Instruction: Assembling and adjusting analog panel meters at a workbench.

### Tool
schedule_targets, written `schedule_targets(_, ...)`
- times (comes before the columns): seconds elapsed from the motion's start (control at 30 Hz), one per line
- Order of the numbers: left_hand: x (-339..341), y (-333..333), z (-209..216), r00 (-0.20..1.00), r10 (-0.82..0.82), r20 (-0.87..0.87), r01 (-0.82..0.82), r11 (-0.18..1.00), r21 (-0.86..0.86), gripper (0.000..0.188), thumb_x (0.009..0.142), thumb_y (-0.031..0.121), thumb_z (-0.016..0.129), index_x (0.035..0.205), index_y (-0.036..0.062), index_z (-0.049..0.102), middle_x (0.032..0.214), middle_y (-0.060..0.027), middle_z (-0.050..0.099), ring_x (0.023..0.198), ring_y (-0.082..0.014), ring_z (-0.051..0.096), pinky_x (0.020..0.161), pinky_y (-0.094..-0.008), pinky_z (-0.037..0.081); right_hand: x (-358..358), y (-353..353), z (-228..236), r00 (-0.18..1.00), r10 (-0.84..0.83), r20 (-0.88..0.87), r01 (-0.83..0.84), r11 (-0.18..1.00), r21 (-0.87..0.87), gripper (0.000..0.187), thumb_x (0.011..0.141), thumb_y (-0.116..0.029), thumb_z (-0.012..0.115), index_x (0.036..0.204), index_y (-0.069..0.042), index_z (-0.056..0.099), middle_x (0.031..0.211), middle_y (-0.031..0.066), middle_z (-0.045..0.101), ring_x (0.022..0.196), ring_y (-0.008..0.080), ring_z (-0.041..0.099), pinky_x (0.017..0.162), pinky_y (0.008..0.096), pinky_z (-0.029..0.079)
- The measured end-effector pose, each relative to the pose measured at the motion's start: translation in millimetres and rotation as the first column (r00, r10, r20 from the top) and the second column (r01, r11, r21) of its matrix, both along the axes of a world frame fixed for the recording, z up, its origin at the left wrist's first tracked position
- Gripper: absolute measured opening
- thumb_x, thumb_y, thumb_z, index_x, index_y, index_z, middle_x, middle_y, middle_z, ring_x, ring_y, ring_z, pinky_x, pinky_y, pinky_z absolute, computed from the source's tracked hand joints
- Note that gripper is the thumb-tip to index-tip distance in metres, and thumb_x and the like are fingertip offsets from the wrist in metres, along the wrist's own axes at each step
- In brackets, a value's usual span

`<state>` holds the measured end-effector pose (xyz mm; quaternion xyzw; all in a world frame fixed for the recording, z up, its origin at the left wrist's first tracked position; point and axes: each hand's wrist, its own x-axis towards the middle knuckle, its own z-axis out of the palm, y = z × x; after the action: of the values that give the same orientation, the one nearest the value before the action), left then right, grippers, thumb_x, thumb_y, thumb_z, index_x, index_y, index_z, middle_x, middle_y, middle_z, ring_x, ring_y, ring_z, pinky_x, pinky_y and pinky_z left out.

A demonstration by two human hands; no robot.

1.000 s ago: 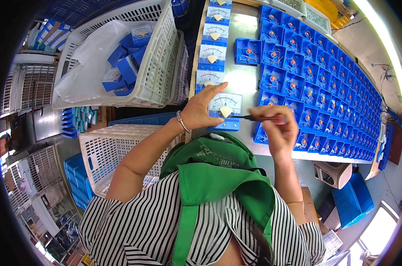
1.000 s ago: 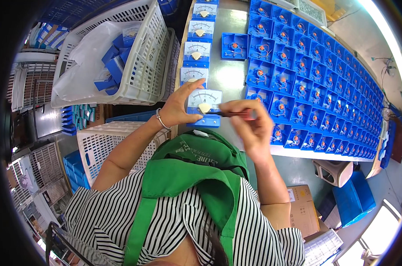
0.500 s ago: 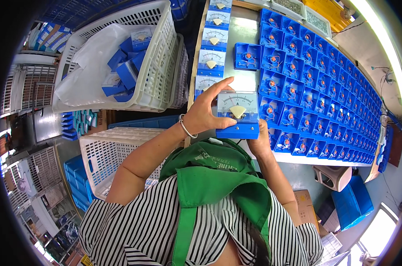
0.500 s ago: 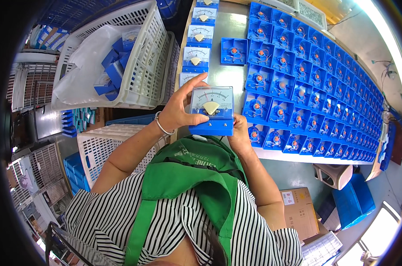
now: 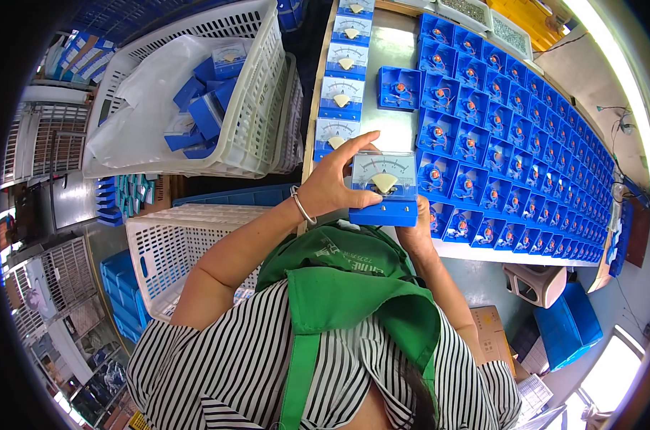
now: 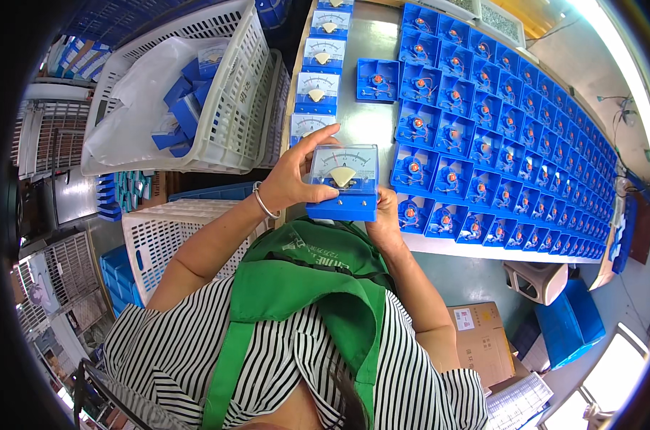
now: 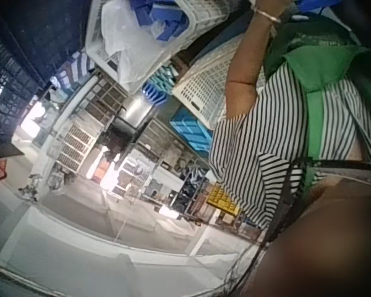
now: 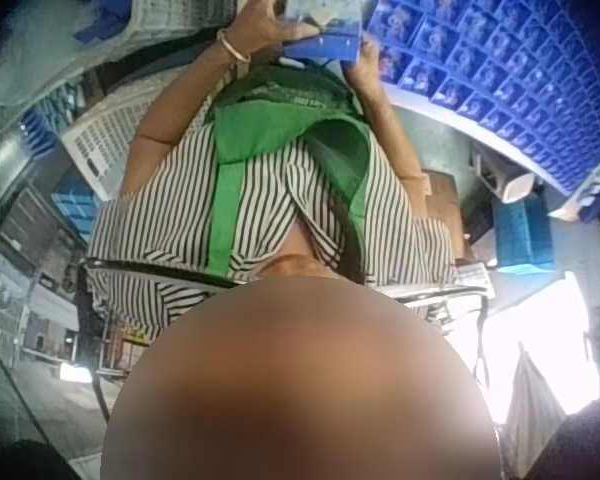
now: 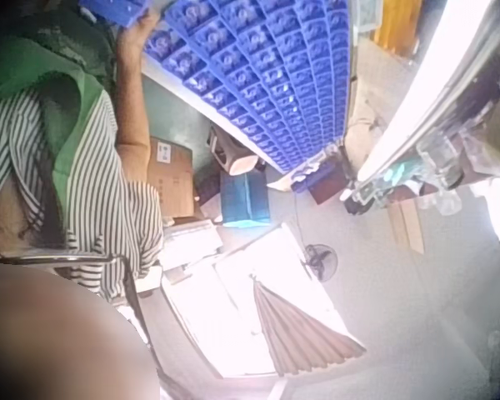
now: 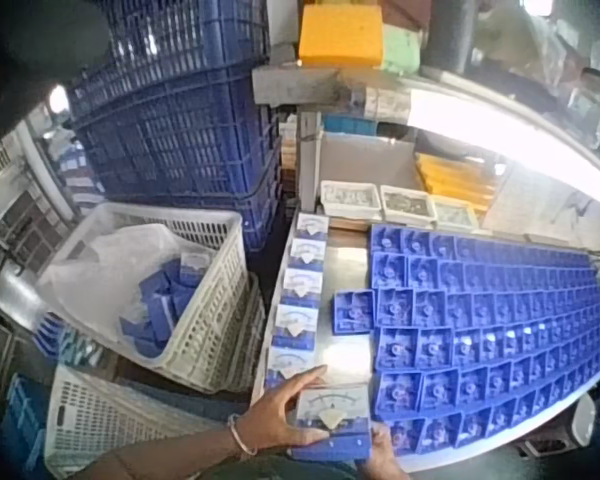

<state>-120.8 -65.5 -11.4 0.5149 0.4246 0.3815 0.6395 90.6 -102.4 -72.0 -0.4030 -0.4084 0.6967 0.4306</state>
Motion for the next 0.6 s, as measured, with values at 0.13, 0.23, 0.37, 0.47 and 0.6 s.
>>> schedule_targets(0.13,0.4,-1.5,-2.7,1.000,0.008,-0.012,-0.007,0.996,0.085,0.095,0.064,0.027,0.082,0.144,0.0060,0.034,0.124,-0.0131,0.052,0.113,-0.0210,0.053,0.098,-0.0340,0.043,0.1,-1.9,1.0,1.000,0.002,0.030,-0.002,1.000,0.018,0.014,0.089,-0.014,0.061,0.091,-0.003,0.070,0.089,0.0041,0.069,0.075,0.0089,0.062,0.067,0.0237,0.051)
schedule_targets(0.23,0.8,-1.9,-2.3,1.000,0.007,-0.002,-0.007,0.997,0.073,0.095,0.064,0.027,0.082,0.144,0.0059,0.034,0.124,-0.0130,0.051,0.113,-0.0211,0.052,0.099,-0.0339,0.042,-0.4,-2.3,2.1,1.000,0.005,0.013,-0.005,1.000,0.003,0.014,0.089,-0.014,0.061,0.092,-0.003,0.070,0.090,0.0042,0.069,0.076,0.0092,0.063,0.068,0.0237,0.051)
schedule_targets(0.37,0.8,-1.7,-4.7,1.000,0.001,0.000,-0.001,0.997,0.074,0.095,0.063,0.026,0.081,0.143,0.0058,0.035,0.124,-0.0130,0.051,0.114,-0.0211,0.052,0.099,-0.0341,0.042,-0.6,-1.9,1.5,0.999,0.023,-0.022,-0.024,0.999,-0.022,0.014,0.089,-0.014,0.062,0.092,-0.002,0.069,0.092,0.0052,0.069,0.079,0.0110,0.064,0.071,0.0245,0.051)
schedule_targets(0.47,0.6,-1.5,-6.4,1.000,-0.001,-0.017,0.002,0.997,0.080,0.095,0.063,0.026,0.081,0.143,0.0056,0.035,0.124,-0.0131,0.051,0.114,-0.0212,0.052,0.099,-0.0340,0.042,2.0,-3.5,-8.3,0.997,0.022,-0.079,-0.024,0.999,-0.029,0.014,0.088,-0.013,0.063,0.095,-0.002,0.069,0.094,0.0061,0.069,0.081,0.0123,0.064,0.073,0.0257,0.052)
schedule_targets(0.6,0.3,-0.9,-6.2,1.000,0.004,-0.021,-0.002,0.996,0.086,0.095,0.063,0.025,0.081,0.143,0.0051,0.035,0.124,-0.0135,0.052,0.114,-0.0216,0.052,0.100,-0.0340,0.041,-2.2,-6.1,-9.2,0.994,-0.027,-0.103,0.023,0.999,-0.048,0.015,0.088,-0.012,0.063,0.097,-0.002,0.068,0.096,0.0065,0.068,0.083,0.0128,0.064,0.075,0.0265,0.052)
